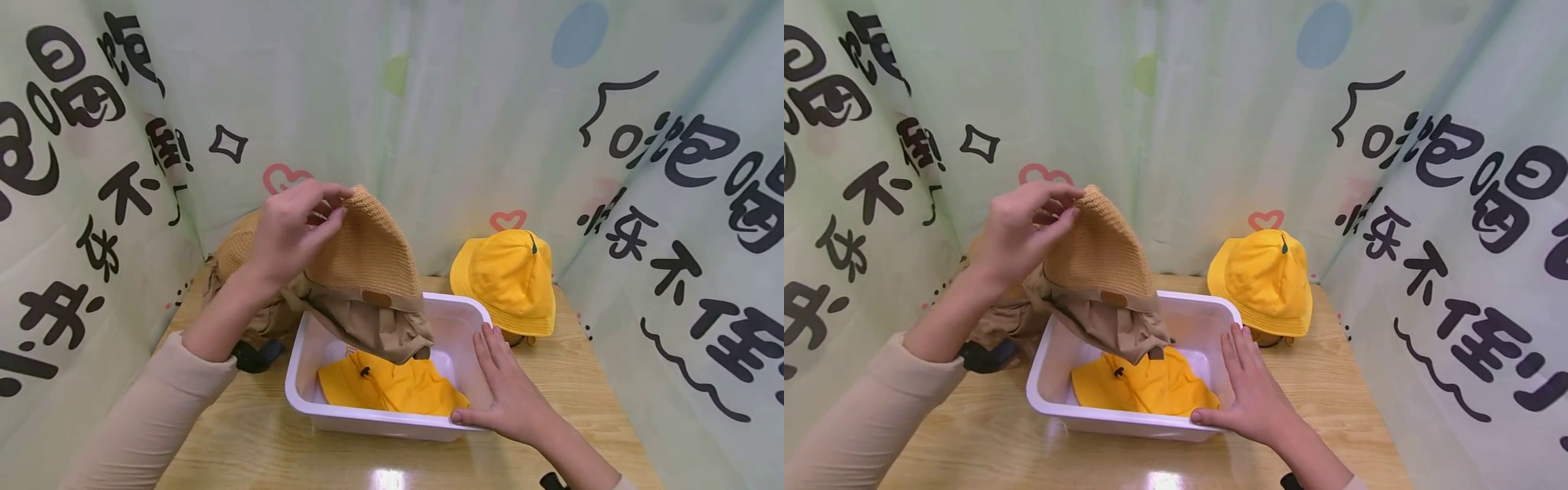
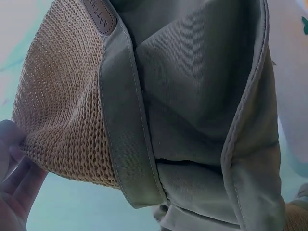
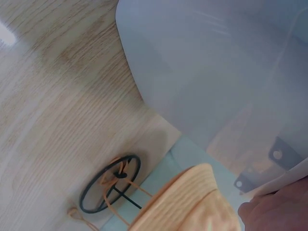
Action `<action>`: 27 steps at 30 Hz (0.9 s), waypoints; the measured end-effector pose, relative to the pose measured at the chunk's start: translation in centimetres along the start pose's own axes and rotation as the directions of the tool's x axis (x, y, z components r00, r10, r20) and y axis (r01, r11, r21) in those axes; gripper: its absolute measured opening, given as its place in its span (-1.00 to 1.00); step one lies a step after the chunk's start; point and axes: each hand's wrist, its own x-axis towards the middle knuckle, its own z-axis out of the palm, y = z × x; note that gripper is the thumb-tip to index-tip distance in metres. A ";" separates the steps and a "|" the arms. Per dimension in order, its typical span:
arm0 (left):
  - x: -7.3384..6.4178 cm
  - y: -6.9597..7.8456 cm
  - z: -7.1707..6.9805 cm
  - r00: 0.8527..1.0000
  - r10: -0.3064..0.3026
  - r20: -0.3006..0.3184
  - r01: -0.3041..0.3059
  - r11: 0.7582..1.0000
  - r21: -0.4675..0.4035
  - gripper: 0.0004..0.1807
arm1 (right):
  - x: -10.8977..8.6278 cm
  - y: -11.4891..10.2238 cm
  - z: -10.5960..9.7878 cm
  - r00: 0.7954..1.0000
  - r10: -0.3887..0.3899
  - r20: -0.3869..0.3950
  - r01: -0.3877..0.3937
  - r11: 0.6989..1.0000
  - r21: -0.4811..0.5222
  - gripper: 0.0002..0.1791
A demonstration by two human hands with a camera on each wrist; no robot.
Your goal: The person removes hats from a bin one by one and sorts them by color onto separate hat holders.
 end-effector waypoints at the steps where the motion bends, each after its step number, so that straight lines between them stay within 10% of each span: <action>1: 0.1 -0.1 -0.1 1.000 0.001 -0.007 -0.001 1.000 0.000 -0.81 | 0.0 0.0 0.0 1.000 0.001 0.000 -0.001 1.000 0.002 0.42; 27: 1.4 -3.7 -4.4 0.983 0.000 -0.181 0.026 0.989 0.144 -0.85 | -0.1 0.0 0.0 1.000 -0.004 0.000 0.004 1.000 0.012 0.41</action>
